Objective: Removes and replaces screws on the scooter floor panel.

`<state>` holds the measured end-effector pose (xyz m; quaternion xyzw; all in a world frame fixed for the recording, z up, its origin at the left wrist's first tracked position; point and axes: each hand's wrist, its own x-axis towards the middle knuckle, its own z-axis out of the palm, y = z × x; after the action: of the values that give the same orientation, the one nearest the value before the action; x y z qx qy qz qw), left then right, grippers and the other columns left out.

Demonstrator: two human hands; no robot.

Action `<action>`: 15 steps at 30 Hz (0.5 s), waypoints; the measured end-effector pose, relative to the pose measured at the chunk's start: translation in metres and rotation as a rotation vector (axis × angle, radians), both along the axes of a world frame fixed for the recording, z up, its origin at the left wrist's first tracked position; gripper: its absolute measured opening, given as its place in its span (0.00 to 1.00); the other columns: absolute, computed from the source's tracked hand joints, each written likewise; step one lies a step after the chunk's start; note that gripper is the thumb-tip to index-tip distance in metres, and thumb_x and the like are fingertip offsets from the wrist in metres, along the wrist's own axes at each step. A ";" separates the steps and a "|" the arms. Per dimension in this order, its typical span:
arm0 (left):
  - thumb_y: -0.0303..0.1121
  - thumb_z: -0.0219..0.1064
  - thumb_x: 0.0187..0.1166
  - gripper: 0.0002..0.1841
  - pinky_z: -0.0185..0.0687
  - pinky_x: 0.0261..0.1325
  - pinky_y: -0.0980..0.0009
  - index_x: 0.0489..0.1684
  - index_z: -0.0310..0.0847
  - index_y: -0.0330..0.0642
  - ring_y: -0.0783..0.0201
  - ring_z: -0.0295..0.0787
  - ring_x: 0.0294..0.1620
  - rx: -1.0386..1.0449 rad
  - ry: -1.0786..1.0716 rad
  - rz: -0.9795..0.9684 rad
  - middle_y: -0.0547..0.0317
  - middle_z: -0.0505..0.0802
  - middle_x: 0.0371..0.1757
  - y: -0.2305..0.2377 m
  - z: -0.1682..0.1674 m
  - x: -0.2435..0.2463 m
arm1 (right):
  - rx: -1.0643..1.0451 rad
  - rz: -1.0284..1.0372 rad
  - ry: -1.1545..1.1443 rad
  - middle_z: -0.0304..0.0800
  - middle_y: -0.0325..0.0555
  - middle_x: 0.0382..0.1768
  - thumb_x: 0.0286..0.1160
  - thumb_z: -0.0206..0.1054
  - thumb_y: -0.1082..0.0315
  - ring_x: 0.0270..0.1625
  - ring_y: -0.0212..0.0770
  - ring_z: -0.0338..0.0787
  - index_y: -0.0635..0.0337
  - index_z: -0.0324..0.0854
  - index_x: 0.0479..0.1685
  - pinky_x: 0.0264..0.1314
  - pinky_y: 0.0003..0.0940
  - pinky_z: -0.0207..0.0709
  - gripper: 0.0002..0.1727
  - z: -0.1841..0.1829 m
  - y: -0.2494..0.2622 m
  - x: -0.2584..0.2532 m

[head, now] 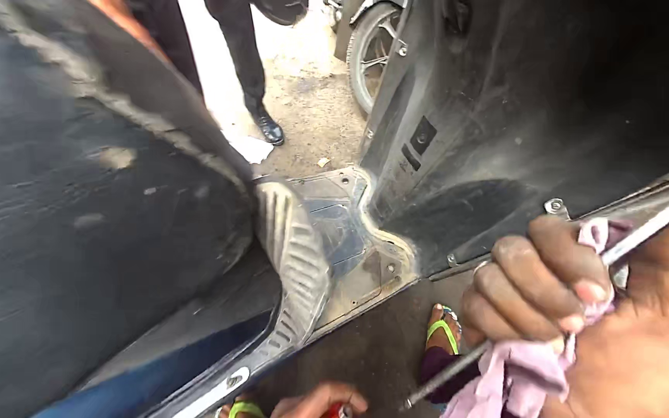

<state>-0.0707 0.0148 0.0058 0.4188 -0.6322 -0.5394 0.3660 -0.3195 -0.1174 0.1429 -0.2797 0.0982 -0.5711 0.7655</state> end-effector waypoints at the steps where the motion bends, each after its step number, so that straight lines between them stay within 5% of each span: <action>1: 0.37 0.71 0.83 0.17 0.91 0.50 0.62 0.61 0.83 0.36 0.64 0.92 0.44 -0.018 0.035 0.008 0.50 0.94 0.49 -0.001 0.005 -0.006 | -0.022 0.045 -0.063 0.63 0.34 0.14 0.77 0.34 0.20 0.16 0.32 0.69 0.52 0.73 0.22 0.20 0.27 0.67 0.45 0.001 0.000 0.004; 5: 0.31 0.70 0.84 0.14 0.87 0.42 0.71 0.61 0.82 0.35 0.69 0.88 0.37 -0.085 0.160 0.005 0.53 0.94 0.46 0.002 0.011 -0.024 | -0.063 0.105 -0.145 0.61 0.34 0.13 0.74 0.28 0.17 0.14 0.32 0.67 0.51 0.71 0.20 0.18 0.27 0.66 0.47 0.008 0.007 0.023; 15: 0.35 0.66 0.88 0.12 0.76 0.30 0.78 0.59 0.81 0.38 0.76 0.78 0.28 -0.149 0.366 0.008 0.59 0.89 0.39 0.021 0.025 -0.023 | -0.126 0.149 -0.183 0.62 0.33 0.13 0.78 0.33 0.20 0.14 0.31 0.68 0.50 0.73 0.20 0.17 0.26 0.66 0.45 0.020 0.033 0.046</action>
<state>-0.0937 0.0362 0.0309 0.2879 -0.5915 -0.5568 0.5071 -0.2736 -0.0846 0.1625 -0.2807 -0.0291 -0.5408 0.7924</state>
